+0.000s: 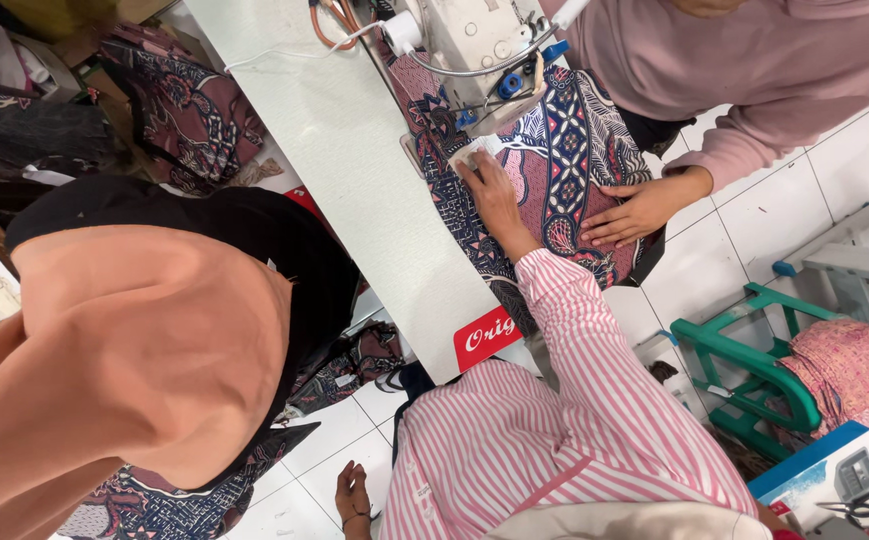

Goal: The person walks to a workbench and uses a measuring tape, ruler, and pencil to measure and mark lines on a piece of cardboard. They align the tape measure and ruler, then draw straight lines along the edges to create a pattern.

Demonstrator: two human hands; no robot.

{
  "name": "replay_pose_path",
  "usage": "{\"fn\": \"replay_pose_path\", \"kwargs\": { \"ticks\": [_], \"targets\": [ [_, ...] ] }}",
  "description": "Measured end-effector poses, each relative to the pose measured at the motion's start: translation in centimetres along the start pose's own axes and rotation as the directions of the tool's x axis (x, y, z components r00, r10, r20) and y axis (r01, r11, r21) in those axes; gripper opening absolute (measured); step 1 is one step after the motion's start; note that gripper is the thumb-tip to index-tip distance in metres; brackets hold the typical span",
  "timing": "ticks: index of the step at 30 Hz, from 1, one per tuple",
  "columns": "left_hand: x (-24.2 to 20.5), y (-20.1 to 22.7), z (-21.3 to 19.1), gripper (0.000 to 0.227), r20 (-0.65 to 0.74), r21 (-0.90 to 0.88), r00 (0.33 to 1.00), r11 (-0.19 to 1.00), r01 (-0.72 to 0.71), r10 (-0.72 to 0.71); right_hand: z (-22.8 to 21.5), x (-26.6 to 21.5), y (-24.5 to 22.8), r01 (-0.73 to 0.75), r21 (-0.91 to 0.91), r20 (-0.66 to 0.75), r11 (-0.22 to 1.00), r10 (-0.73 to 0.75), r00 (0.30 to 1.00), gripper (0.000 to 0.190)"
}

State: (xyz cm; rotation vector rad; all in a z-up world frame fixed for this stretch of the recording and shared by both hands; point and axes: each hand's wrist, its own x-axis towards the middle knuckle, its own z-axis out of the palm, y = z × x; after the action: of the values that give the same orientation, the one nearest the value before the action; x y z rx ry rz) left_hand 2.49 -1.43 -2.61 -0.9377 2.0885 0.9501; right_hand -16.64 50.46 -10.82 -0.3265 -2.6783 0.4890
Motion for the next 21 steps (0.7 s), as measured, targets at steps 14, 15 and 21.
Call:
{"fn": "replay_pose_path", "kwargs": {
  "ticks": [14,15,21],
  "targets": [
    [3.0,26.8,21.0,0.051,0.474,0.126,0.06,0.0,-0.992,0.879,-1.4,-1.4,-1.4,-0.201,-0.005,0.027,0.98,0.201,0.979,0.046],
    [3.3,30.1,23.7,0.064,0.508,0.206,0.02,-0.1,-0.973,0.861,-1.4,-1.3,-1.0,-0.205,0.028,0.015,0.978,0.205,0.979,0.046],
    [6.3,37.6,29.9,0.071,0.591,0.431,0.049,-0.263,-0.863,0.805,-2.0,-2.2,1.5,-0.22,0.214,-0.036,0.952,0.233,0.972,0.053]
  ]
}}
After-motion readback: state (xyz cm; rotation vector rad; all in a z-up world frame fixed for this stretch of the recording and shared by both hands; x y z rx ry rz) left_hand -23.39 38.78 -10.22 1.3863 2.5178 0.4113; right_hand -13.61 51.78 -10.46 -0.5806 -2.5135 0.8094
